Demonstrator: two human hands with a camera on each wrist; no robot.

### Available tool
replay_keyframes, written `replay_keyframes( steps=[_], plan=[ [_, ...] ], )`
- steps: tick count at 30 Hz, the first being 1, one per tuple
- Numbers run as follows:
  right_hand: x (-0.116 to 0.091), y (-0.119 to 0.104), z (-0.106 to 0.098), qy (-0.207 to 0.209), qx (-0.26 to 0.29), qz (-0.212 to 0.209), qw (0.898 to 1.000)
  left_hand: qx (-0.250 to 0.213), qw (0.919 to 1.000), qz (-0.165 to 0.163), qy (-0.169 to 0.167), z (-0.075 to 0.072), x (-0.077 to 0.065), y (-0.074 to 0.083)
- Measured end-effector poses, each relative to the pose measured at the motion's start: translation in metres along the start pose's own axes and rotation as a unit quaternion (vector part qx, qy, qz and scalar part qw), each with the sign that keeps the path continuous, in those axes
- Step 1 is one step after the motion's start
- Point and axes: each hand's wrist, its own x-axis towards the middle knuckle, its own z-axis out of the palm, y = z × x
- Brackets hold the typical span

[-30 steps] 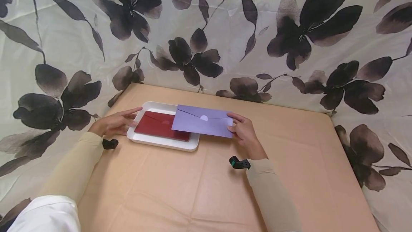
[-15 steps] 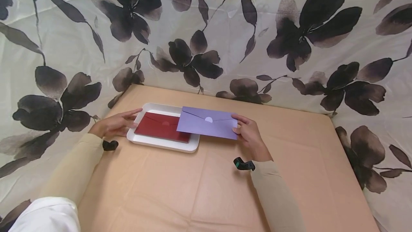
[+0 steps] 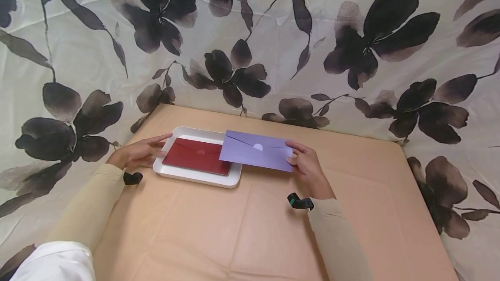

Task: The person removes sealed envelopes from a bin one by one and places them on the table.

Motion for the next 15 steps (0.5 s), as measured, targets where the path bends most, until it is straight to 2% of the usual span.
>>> replay_keyframes(
  steps=[7,15],
  plan=[
    [-0.001,0.000,-0.007,0.001,-0.010,-0.002,1.000,-0.006,1.0000,0.004,-0.001,0.003,0.001,0.002],
    [0.000,-0.001,-0.011,0.002,-0.006,0.001,1.000,-0.007,1.0000,-0.001,-0.001,-0.001,0.001,-0.001]
  ],
)
